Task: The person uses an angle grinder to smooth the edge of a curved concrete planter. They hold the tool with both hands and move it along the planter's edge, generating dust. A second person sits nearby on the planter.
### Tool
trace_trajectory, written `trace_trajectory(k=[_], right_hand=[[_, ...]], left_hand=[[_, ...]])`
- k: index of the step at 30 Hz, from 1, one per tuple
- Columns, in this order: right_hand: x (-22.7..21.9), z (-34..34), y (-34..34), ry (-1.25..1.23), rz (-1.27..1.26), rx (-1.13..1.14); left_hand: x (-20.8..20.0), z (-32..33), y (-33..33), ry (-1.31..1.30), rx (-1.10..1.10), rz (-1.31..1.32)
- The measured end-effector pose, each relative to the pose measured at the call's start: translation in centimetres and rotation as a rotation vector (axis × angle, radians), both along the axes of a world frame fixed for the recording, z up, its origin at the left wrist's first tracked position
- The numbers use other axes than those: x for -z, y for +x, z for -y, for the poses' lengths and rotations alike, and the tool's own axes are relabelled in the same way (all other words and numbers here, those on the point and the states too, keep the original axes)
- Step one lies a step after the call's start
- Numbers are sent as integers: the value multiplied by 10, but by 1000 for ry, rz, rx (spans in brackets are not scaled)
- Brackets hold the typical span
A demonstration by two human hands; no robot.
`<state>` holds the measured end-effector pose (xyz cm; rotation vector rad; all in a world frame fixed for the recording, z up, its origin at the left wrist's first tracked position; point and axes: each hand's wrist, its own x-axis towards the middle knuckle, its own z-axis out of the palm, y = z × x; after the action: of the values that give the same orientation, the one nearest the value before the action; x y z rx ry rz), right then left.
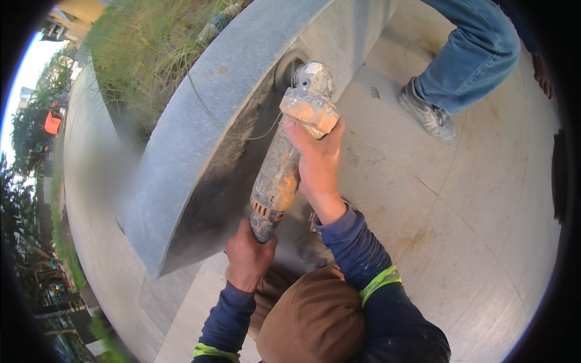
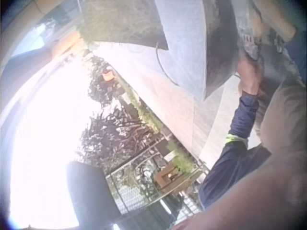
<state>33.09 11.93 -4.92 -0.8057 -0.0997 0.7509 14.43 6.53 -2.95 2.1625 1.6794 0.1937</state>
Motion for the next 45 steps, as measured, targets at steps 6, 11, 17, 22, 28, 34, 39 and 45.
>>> trace_trajectory(k=[6,11,17,22,28,34,39,45], right_hand=[[42,9,-13,-228,-116,-53],[28,4,-12,-117,-99,-47],[-1,-1,2,-20,-1,-55],[34,4,-11,-126,-132,-55],[36,0,-9,-124,-96,-41],[-3,-6,5,62,11,-37],[1,-8,-1,2,-6,-13],[-3,-5,0,6,25,-38]], left_hand=[[24,14,-12,-61,-13,-56],[16,11,-9,-17,-14,-79],[1,1,4,-15,-31,24],[23,8,-11,-112,-44,-66],[24,3,-8,-86,-22,-65],[6,-6,4,29,19,59],[7,-7,0,10,10,79],[9,-7,3,11,-1,110]])
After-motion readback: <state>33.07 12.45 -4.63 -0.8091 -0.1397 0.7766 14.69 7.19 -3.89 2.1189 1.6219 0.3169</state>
